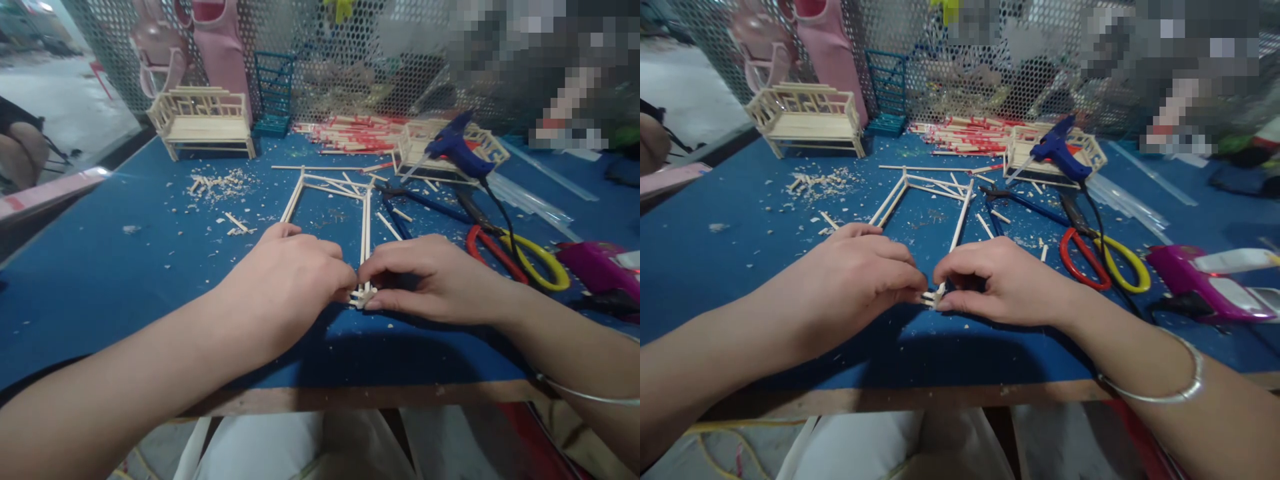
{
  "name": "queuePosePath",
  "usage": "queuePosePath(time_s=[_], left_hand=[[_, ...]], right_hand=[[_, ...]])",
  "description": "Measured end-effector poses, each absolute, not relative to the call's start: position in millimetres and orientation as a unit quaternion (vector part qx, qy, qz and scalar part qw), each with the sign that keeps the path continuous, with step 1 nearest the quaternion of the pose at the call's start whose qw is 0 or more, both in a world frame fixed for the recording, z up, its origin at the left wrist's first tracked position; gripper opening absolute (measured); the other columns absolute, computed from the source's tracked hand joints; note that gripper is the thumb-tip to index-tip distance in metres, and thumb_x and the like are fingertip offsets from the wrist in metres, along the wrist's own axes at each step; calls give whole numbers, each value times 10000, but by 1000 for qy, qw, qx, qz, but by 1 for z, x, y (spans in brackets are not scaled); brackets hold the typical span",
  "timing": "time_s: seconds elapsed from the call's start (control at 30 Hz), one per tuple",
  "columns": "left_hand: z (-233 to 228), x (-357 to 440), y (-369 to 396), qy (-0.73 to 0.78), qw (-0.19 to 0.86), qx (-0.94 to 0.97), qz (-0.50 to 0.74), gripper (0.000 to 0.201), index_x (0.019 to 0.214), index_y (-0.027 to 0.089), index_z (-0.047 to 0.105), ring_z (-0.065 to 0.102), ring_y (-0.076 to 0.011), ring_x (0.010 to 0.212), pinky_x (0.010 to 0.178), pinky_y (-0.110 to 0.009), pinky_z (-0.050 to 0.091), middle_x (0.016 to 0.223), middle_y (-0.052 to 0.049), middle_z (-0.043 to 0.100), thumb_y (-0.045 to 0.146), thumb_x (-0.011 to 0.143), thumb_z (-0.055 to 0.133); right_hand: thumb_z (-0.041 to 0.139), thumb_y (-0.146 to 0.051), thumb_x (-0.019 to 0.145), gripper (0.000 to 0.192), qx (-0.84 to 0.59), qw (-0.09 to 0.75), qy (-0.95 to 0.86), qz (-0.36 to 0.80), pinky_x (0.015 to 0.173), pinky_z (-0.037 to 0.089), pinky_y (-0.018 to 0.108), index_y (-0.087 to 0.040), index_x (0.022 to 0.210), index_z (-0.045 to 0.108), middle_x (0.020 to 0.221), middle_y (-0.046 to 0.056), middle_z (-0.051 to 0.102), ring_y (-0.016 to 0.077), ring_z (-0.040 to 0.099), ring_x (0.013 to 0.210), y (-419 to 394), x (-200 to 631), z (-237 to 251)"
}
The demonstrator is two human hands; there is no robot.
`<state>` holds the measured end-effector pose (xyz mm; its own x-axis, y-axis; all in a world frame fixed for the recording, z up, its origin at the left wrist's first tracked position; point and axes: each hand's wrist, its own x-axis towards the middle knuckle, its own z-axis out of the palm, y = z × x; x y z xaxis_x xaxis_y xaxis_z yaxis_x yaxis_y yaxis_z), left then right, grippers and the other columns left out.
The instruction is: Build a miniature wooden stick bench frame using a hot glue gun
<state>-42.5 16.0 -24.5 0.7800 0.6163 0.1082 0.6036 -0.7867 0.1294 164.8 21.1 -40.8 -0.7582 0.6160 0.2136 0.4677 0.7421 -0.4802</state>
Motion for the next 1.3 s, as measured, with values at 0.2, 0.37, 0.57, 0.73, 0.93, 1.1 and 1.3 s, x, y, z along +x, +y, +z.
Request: queuePosePath(time_s=[0.2, 0.37, 0.57, 0.73, 0.93, 1.1, 1.3], left_hand=[[-26, -42, 17, 317, 37, 945, 75, 243, 787, 232, 696, 603, -137, 739, 829, -339, 363, 756, 6, 667, 193, 872, 471], [-21, -43, 15, 323, 52, 940, 92, 189, 826, 228, 701, 622, -166, 764, 838, -360, 393, 762, -4, 674, 234, 864, 516], [-4, -89, 17, 434, 112, 843, 297, 363, 1165, 206, 593, 605, -187, 926, 836, -291, 443, 1004, -61, 677, 402, 885, 472], [-18, -121, 19, 473, 253, 814, 225, 528, 1123, 164, 583, 601, -186, 856, 777, -305, 485, 965, -70, 658, 464, 702, 693], [-35, -110, 22, 480, 302, 802, 187, 331, 1036, 174, 595, 582, -145, 726, 680, -277, 478, 827, -13, 645, 328, 751, 666], [-38, -110, 25, 480, 254, 822, 168, 301, 1011, 191, 632, 594, -144, 741, 688, -263, 463, 822, -2, 659, 284, 729, 684], [-39, -110, 25, 459, 230, 837, 189, 224, 965, 194, 661, 599, -129, 714, 675, -242, 460, 812, 7, 683, 258, 750, 665]], right_hand=[[603, -286, 828, 114, -292, 190, -915, 205, 584, 438, 214, -194, 878, 650, 759, 20, 692, 119, 619, 648, 22, 164, -43], [614, -272, 820, 105, -285, 211, -913, 200, 575, 433, 203, -184, 870, 641, 752, 18, 681, 110, 604, 640, 21, 163, -44], [612, -289, 819, 127, -294, 251, -903, 185, 547, 442, 211, -170, 858, 633, 702, 27, 679, 109, 592, 582, 23, 166, -45], [613, -281, 804, 105, -304, 275, -893, 184, 545, 455, 227, -192, 852, 644, 701, 30, 690, 126, 609, 584, 24, 165, -46], [590, -265, 779, 180, -320, 222, -895, 217, 549, 450, 236, -169, 914, 660, 696, 36, 665, 127, 587, 576, 24, 169, -45], [494, -288, 785, 391, -391, 191, -865, 251, 470, 376, 234, -147, 1132, 606, 598, -7, 579, 115, 489, 484, 36, 171, -27], [515, -330, 777, 241, -395, 66, -890, 216, 533, 361, 243, -188, 774, 709, 645, 12, 647, 120, 528, 557, 51, 123, -13]])
